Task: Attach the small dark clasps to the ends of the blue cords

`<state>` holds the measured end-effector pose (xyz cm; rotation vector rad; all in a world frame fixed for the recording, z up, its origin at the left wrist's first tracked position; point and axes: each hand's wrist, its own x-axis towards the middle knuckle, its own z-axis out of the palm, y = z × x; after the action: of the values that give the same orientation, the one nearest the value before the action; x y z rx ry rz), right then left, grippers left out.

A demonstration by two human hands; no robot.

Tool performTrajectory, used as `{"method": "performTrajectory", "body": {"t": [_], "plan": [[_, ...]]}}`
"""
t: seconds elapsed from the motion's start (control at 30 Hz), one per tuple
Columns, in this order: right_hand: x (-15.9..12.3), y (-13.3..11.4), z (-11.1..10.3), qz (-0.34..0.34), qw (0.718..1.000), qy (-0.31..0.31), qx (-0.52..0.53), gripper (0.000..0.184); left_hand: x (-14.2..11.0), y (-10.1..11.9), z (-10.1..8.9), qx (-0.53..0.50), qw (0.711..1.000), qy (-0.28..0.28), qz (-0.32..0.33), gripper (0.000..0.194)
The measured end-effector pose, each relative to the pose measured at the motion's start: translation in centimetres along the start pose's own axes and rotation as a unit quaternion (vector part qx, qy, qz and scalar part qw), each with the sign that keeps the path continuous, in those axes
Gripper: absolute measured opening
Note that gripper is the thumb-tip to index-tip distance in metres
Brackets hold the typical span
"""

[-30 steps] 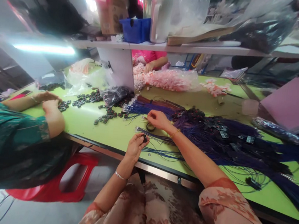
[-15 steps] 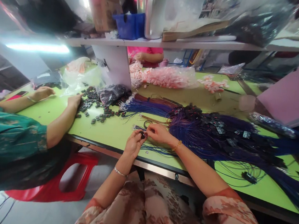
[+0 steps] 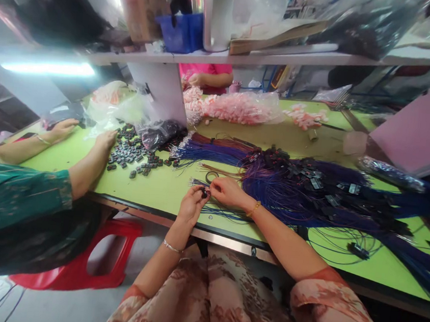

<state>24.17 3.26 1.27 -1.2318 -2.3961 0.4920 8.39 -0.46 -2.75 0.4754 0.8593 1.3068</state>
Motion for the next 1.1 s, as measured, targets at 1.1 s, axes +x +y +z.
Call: {"method": "performTrajectory", "body": {"t": [1.1], "plan": [[-3.8, 8.0, -9.4, 0.279, 0.883, 0.36, -0.113, 0.043, -0.5, -1.9, -0.2, 0.104, 0.993, 0.017, 0.054, 0.034]]}}
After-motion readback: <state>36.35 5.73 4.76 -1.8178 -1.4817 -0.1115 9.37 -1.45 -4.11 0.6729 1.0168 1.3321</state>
